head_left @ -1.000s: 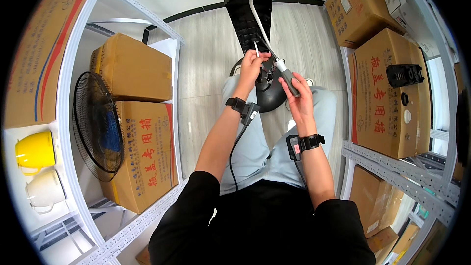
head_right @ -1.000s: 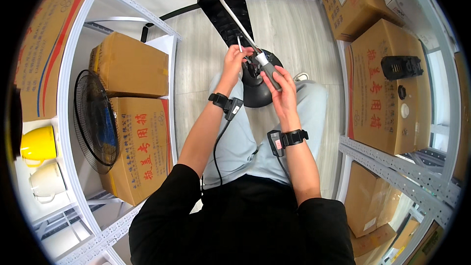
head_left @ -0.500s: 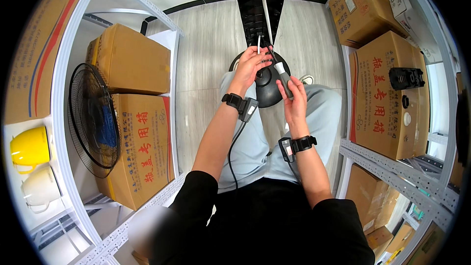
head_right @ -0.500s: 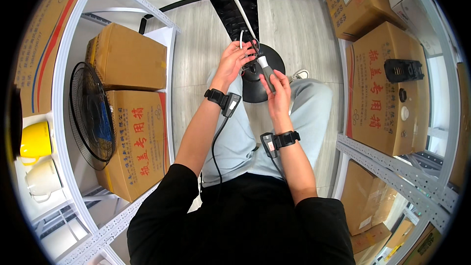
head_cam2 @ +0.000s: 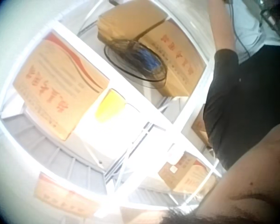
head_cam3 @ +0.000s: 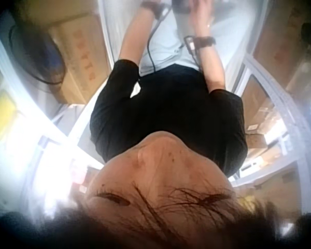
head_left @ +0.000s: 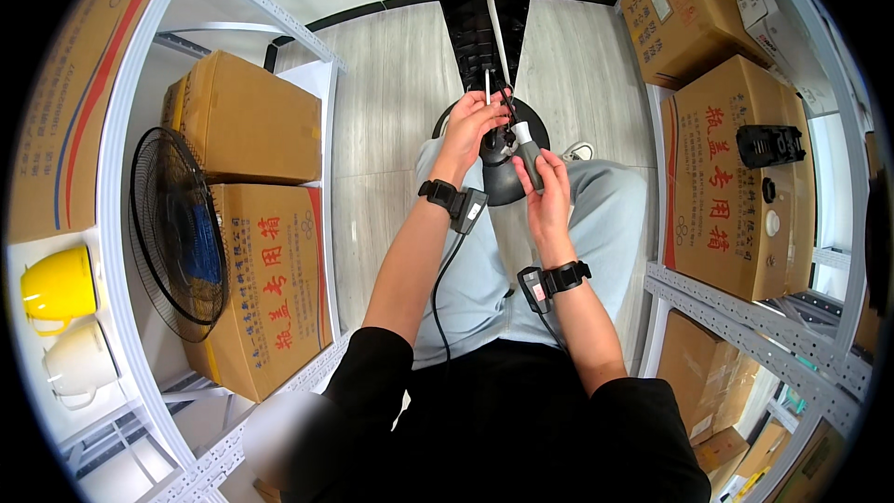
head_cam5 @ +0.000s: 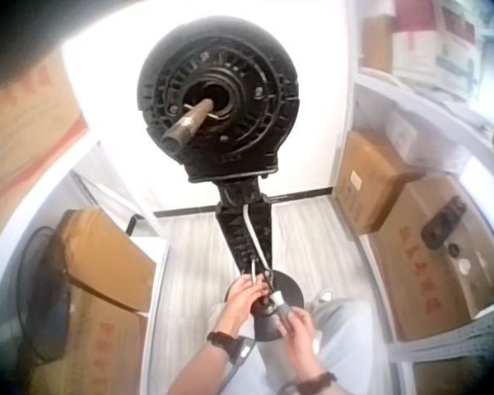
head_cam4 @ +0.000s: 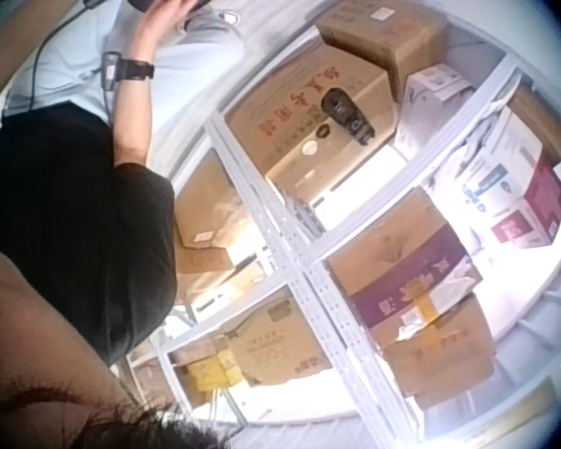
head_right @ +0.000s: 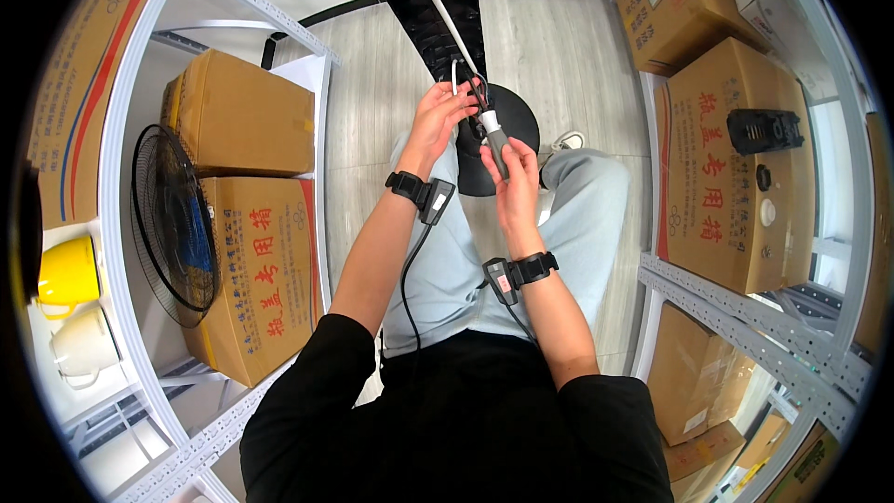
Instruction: The person sits on the floor and uses a screwdriver to remove screws from a standing fan. They detach the fan head, open the control box, and manipulate internal wires and components. The person then reattaches the fan head and continues adjusting the base.
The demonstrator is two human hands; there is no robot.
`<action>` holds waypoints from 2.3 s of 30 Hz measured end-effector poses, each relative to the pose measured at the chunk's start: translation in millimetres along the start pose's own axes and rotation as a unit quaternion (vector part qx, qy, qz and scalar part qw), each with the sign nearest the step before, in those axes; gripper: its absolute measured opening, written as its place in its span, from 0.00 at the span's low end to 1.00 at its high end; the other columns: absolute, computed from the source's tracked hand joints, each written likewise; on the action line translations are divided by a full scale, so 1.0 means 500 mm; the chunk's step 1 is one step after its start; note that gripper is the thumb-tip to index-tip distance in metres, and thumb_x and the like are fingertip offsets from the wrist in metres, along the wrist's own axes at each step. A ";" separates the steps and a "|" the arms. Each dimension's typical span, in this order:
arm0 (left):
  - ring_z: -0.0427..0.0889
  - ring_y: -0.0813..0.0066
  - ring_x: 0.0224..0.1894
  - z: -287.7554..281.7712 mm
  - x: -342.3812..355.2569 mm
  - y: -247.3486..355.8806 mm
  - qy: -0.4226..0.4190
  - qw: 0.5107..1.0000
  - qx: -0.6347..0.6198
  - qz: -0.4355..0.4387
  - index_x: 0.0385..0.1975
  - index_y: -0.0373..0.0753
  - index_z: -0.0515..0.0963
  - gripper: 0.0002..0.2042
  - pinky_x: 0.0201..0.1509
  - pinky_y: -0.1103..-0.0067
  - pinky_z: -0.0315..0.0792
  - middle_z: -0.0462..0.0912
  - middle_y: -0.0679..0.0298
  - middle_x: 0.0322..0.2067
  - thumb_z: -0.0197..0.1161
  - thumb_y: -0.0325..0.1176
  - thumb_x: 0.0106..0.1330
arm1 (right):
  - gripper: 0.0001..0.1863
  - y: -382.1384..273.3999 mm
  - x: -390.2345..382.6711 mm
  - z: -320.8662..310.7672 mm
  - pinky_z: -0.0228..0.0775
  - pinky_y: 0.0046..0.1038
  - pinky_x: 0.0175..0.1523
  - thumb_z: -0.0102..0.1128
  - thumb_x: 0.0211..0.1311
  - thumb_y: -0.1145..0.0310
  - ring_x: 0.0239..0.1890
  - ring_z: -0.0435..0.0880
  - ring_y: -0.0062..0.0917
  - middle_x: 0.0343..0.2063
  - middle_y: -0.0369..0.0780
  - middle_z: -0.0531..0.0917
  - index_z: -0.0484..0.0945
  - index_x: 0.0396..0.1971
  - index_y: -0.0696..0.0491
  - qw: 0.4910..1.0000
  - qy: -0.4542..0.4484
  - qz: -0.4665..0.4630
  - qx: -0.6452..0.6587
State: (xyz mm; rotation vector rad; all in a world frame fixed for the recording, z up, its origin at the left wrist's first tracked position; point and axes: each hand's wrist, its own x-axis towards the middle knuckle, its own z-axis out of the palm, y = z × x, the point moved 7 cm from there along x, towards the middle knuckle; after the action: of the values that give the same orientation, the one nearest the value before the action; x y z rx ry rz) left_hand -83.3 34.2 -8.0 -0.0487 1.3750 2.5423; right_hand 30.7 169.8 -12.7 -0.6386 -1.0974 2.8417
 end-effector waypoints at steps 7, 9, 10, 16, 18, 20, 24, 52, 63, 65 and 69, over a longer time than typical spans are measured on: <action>0.81 0.66 0.45 -0.009 0.005 -0.009 0.004 1.000 -0.002 0.003 0.40 0.37 0.69 0.06 0.46 0.74 0.75 0.78 0.53 0.50 0.56 0.25 0.65 | 0.14 0.003 -0.003 0.006 0.77 0.26 0.51 0.50 0.67 0.73 0.46 0.81 0.32 0.45 0.42 0.72 0.64 0.50 0.59 0.998 -0.009 -0.037 -0.046; 0.81 0.66 0.45 -0.008 0.006 -0.011 0.008 1.000 0.001 0.001 0.41 0.38 0.69 0.07 0.46 0.74 0.75 0.78 0.54 0.50 0.56 0.26 0.65 | 0.16 0.003 -0.002 0.011 0.77 0.26 0.50 0.50 0.67 0.74 0.45 0.81 0.32 0.45 0.42 0.72 0.63 0.52 0.59 0.990 -0.014 -0.087 -0.112; 0.81 0.68 0.43 -0.009 0.007 -0.011 0.014 1.000 -0.002 0.004 0.41 0.37 0.68 0.07 0.45 0.75 0.74 0.79 0.55 0.48 0.57 0.25 0.65 | 0.17 0.002 -0.002 0.014 0.78 0.25 0.49 0.51 0.67 0.74 0.45 0.81 0.31 0.45 0.42 0.72 0.62 0.53 0.59 0.983 -0.016 -0.112 -0.144; 0.80 0.73 0.37 -0.011 0.006 -0.017 0.018 1.000 0.014 0.006 0.42 0.36 0.67 0.11 0.42 0.77 0.74 0.81 0.56 0.41 0.60 0.25 0.63 | 0.20 0.058 -0.012 0.047 0.65 0.15 0.24 0.48 0.71 0.62 0.26 0.76 0.16 0.36 0.39 0.76 0.65 0.55 0.59 0.978 -0.124 0.165 0.021; 0.80 0.71 0.38 -0.009 0.007 -0.017 0.021 1.000 0.009 0.002 0.42 0.37 0.68 0.10 0.43 0.76 0.74 0.81 0.54 0.42 0.60 0.24 0.63 | 0.19 0.071 -0.010 0.053 0.49 0.15 0.15 0.48 0.70 0.56 0.14 0.61 0.10 0.26 0.34 0.76 0.72 0.49 0.56 0.965 -0.143 0.220 0.021; 0.80 0.70 0.38 -0.009 0.006 -0.016 0.018 1.000 0.013 0.000 0.42 0.37 0.68 0.10 0.43 0.75 0.74 0.81 0.53 0.42 0.59 0.24 0.63 | 0.20 0.060 0.001 0.041 0.54 0.17 0.16 0.51 0.68 0.54 0.15 0.67 0.12 0.23 0.35 0.78 0.72 0.47 0.57 0.968 -0.101 0.140 -0.181; 0.81 0.69 0.38 -0.003 0.004 -0.012 0.005 1.000 0.025 -0.006 0.43 0.36 0.68 0.12 0.44 0.74 0.75 0.81 0.52 0.42 0.60 0.23 0.62 | 0.24 0.011 0.005 0.052 0.66 0.22 0.22 0.58 0.63 0.52 0.20 0.76 0.16 0.21 0.38 0.79 0.71 0.46 0.60 0.794 -0.002 -0.159 -0.587; 0.82 0.73 0.37 0.002 0.008 -0.018 0.013 0.999 0.035 -0.015 0.43 0.35 0.70 0.12 0.42 0.78 0.75 0.82 0.58 0.37 0.63 0.27 0.62 | 0.17 0.038 0.027 0.001 0.62 0.15 0.23 0.50 0.69 0.54 0.21 0.72 0.13 0.27 0.34 0.78 0.74 0.42 0.54 0.947 -0.047 0.053 -0.314; 0.82 0.74 0.37 -0.002 0.008 -0.023 0.005 1.000 0.011 -0.024 0.50 0.31 0.71 0.16 0.43 0.78 0.76 0.82 0.58 0.37 0.61 0.26 0.63 | 0.23 0.037 0.009 0.027 0.56 0.14 0.18 0.48 0.69 0.48 0.18 0.72 0.11 0.27 0.35 0.81 0.74 0.39 0.57 0.963 -0.155 0.195 -0.102; 0.82 0.73 0.38 0.005 0.005 -0.017 0.009 1.000 0.012 -0.028 0.51 0.31 0.71 0.17 0.43 0.78 0.75 0.82 0.58 0.37 0.61 0.27 0.64 | 0.22 0.010 0.016 0.018 0.57 0.14 0.18 0.52 0.67 0.50 0.17 0.72 0.11 0.27 0.35 0.81 0.75 0.38 0.57 0.952 -0.046 0.082 -0.292; 0.82 0.75 0.35 -0.001 0.007 -0.022 0.029 0.999 0.013 -0.019 0.48 0.33 0.72 0.15 0.40 0.80 0.75 0.82 0.59 0.35 0.63 0.26 0.62 | 0.17 -0.003 0.005 0.038 0.62 0.14 0.23 0.60 0.62 0.55 0.22 0.75 0.10 0.24 0.34 0.81 0.74 0.36 0.55 0.838 0.013 -0.174 -0.516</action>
State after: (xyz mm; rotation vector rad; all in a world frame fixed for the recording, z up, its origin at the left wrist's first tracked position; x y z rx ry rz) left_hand -84.2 40.3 -17.5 -0.1423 1.4143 2.5098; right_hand 21.0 159.5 0.1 -0.3923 -2.4142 1.7395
